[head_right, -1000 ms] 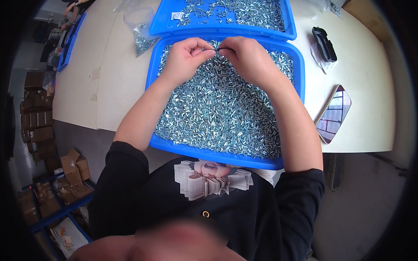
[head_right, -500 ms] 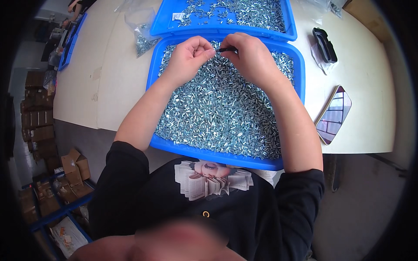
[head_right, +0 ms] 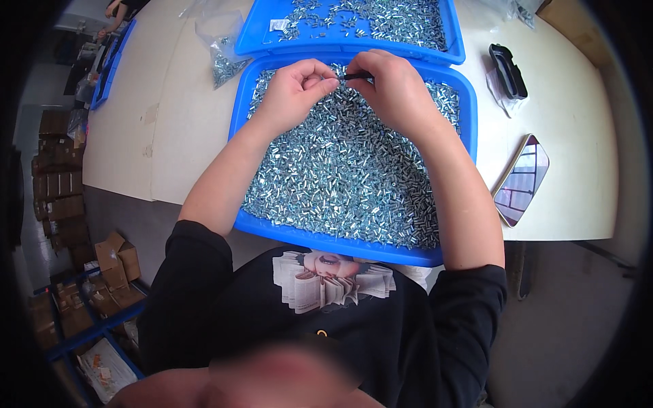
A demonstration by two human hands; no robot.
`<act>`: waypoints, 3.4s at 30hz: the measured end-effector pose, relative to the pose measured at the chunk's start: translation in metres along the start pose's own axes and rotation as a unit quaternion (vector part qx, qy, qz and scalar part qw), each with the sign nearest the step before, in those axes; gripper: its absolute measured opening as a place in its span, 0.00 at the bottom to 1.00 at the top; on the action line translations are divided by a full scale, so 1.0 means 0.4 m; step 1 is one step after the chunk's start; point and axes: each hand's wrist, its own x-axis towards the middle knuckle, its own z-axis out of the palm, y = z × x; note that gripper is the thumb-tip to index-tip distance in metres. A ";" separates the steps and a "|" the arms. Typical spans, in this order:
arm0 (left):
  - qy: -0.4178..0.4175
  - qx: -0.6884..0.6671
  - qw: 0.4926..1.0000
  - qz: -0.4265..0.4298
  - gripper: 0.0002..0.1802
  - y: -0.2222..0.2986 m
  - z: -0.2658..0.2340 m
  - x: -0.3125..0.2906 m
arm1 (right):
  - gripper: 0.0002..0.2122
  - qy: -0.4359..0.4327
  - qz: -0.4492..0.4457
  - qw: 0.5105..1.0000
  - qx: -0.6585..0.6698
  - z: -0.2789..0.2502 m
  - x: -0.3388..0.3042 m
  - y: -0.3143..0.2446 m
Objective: Assembling small silver components onto a black plastic piece at a workbench in a factory setting.
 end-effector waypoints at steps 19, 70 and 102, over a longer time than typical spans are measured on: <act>0.046 0.041 0.998 0.030 0.07 0.002 0.007 -0.003 | 0.08 0.004 0.010 1.000 0.010 0.007 -0.001 0.006; 0.067 -0.221 0.973 0.026 0.08 -0.024 -0.017 0.017 | 0.16 0.104 0.126 0.972 0.169 0.015 0.006 0.025; -0.010 -0.527 0.838 -0.141 0.11 -0.068 -0.027 0.058 | 0.05 0.142 0.066 0.931 0.330 0.004 0.010 0.051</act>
